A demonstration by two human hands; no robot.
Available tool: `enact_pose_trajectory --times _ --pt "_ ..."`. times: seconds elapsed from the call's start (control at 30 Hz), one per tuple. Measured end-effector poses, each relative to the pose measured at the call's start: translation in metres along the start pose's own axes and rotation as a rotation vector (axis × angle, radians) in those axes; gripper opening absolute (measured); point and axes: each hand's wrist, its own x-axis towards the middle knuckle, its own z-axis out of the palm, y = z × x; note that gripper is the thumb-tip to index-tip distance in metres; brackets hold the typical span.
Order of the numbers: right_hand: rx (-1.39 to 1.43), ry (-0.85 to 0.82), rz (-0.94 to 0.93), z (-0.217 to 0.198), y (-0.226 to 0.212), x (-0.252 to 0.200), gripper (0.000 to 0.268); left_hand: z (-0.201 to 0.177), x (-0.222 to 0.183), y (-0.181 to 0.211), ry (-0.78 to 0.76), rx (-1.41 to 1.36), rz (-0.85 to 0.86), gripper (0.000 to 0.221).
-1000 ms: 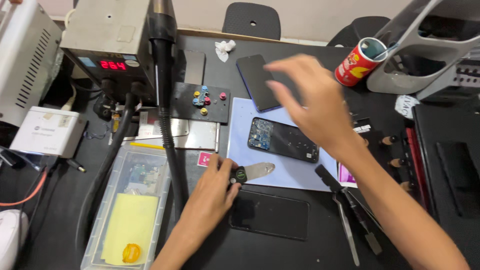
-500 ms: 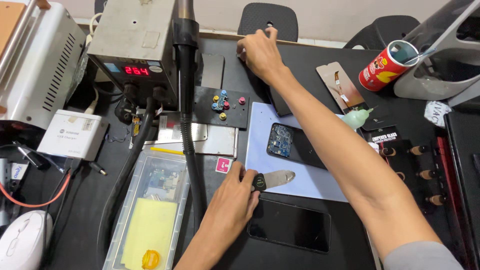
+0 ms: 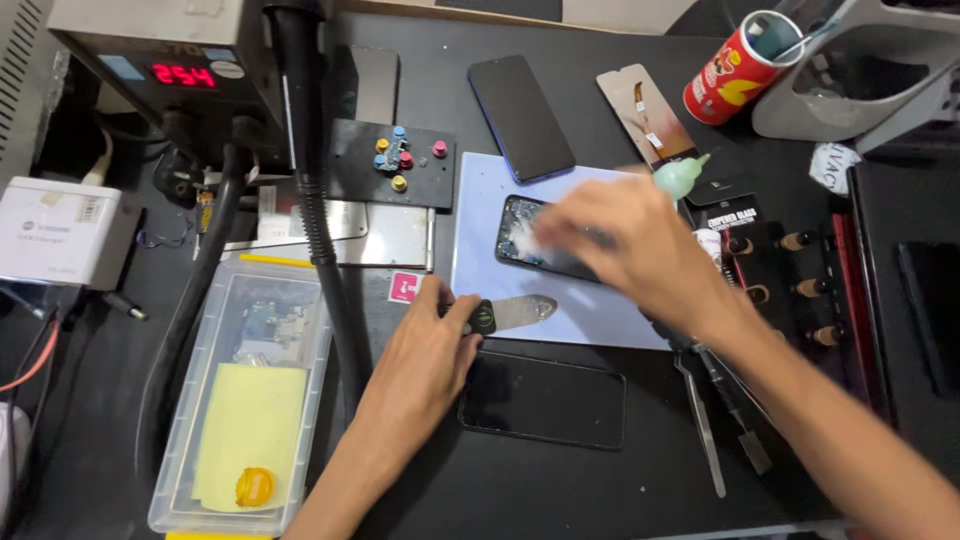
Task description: The person cleans a smartphone component with a cloth, applies liquid from a bottle to the device, and uses a heat gun to warm the internal components at a repair station.
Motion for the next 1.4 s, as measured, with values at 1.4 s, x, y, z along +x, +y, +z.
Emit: enact_pose_trajectory --times 1.4 --pt "-0.192 -0.151 -0.206 0.036 0.002 -0.08 0.025 0.001 0.006 0.003 -0.005 -0.012 -0.037 0.031"
